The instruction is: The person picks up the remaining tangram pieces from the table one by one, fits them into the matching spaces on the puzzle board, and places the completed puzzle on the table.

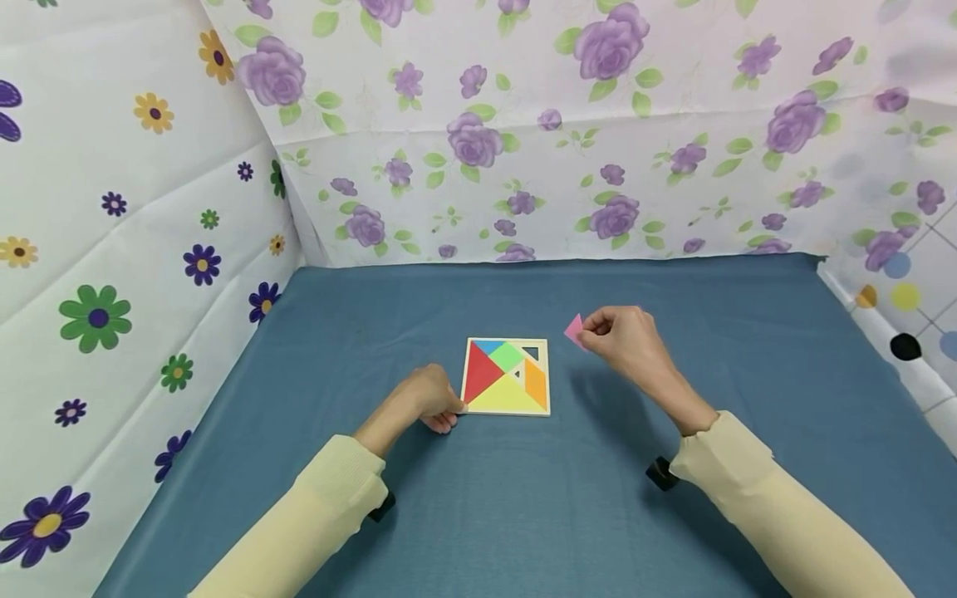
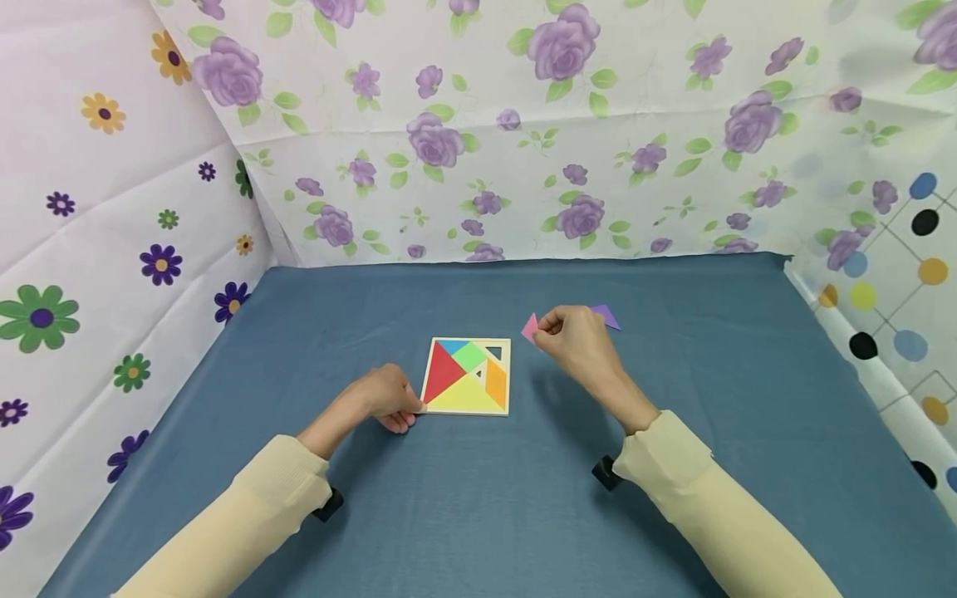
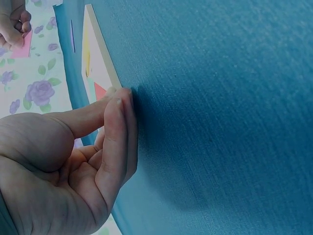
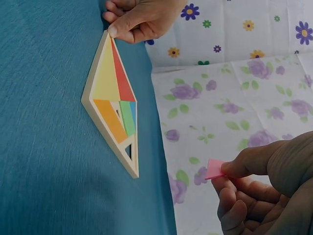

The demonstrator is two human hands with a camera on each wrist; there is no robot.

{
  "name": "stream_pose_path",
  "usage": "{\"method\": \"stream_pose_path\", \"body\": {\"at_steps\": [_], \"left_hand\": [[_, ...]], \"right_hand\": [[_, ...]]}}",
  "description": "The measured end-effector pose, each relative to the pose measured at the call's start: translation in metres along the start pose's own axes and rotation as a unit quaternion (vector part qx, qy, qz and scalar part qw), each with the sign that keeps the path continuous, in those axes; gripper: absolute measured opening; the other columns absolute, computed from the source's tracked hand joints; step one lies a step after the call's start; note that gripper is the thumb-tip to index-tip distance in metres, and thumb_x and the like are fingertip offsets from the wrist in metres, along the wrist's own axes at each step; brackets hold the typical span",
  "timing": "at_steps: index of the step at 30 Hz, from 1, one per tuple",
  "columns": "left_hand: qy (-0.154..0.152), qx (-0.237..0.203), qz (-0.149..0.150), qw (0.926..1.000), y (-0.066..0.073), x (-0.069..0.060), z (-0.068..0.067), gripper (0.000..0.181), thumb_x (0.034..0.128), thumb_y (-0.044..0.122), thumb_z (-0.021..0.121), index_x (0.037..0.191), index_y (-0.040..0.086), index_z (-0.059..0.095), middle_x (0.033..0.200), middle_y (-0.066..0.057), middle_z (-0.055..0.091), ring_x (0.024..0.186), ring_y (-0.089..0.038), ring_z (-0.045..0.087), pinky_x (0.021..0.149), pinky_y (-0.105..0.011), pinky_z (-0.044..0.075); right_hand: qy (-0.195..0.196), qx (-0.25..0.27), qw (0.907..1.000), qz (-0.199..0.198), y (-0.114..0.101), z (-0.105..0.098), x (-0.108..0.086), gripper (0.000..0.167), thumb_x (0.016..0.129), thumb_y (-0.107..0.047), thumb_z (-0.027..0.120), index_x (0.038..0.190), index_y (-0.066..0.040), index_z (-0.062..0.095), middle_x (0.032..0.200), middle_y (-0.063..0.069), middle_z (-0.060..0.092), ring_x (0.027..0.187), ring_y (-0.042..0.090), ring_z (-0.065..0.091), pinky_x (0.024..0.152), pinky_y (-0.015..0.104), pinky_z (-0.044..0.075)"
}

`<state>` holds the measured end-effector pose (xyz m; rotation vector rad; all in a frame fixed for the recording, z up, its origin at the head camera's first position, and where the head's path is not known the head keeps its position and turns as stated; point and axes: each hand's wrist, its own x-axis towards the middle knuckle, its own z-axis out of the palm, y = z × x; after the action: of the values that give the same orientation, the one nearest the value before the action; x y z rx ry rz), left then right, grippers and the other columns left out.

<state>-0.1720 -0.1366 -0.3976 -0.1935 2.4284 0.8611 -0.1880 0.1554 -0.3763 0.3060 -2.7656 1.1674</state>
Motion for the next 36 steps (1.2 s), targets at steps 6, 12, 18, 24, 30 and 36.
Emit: {"method": "stream_pose_path", "body": {"at_steps": [6,12,18,24,30,36], "left_hand": [[0.000,0.000,-0.007,1.0000,0.001,0.001,0.000,0.019,0.0951,0.010,0.077,0.083,-0.003,0.070,0.070,-0.012,0.071,0.056,-0.015,0.068,0.059,-0.030,0.063],[-0.006,0.001,-0.007,1.0000,0.001,0.002,-0.001,0.019,0.0955,0.011,0.077,0.085,-0.003,0.070,0.070,-0.012,0.071,0.057,-0.015,0.068,0.059,-0.030,0.062],[-0.008,-0.004,-0.005,0.9999,0.000,0.002,-0.001,0.019,0.0955,0.011,0.077,0.085,-0.003,0.070,0.072,-0.013,0.072,0.057,-0.016,0.069,0.059,-0.030,0.063],[-0.004,0.002,-0.009,0.9999,-0.001,0.003,0.000,0.019,0.0959,0.011,0.076,0.085,-0.003,0.071,0.071,-0.012,0.072,0.057,-0.016,0.069,0.059,-0.030,0.063],[-0.004,0.001,-0.016,0.9999,-0.001,0.002,0.000,0.019,0.0954,0.011,0.077,0.086,-0.004,0.071,0.071,-0.012,0.071,0.057,-0.015,0.069,0.059,-0.030,0.063],[-0.001,0.000,-0.012,0.9999,-0.001,0.002,0.001,0.019,0.0955,0.011,0.077,0.085,-0.004,0.072,0.071,-0.012,0.071,0.057,-0.016,0.069,0.059,-0.030,0.063]], "right_hand": [[-0.010,0.011,0.9999,0.003,-0.002,0.009,0.007,0.012,0.094,-0.009,0.076,0.098,0.002,0.076,0.088,0.013,0.073,0.070,0.021,0.062,0.063,0.032,0.051],[-0.023,0.030,0.9992,0.010,-0.003,0.022,0.013,0.011,0.093,-0.009,0.076,0.095,0.001,0.077,0.086,0.012,0.073,0.068,0.021,0.059,0.060,0.031,0.048],[-0.039,0.036,0.9981,0.029,-0.001,0.036,0.016,0.011,0.093,-0.011,0.077,0.095,0.000,0.077,0.085,0.010,0.073,0.065,0.019,0.057,0.058,0.029,0.046],[-0.043,0.046,0.9976,0.029,0.000,0.045,0.017,0.009,0.093,-0.010,0.076,0.096,-0.001,0.077,0.085,0.010,0.074,0.063,0.018,0.057,0.056,0.029,0.045],[-0.050,0.040,0.9973,0.036,0.001,0.053,0.016,0.012,0.093,-0.010,0.076,0.098,0.000,0.077,0.085,0.010,0.072,0.064,0.018,0.056,0.056,0.028,0.044],[-0.058,0.038,0.9969,0.038,-0.002,0.061,0.016,0.013,0.092,-0.010,0.077,0.099,0.001,0.077,0.088,0.011,0.073,0.065,0.018,0.056,0.056,0.026,0.045]]}}
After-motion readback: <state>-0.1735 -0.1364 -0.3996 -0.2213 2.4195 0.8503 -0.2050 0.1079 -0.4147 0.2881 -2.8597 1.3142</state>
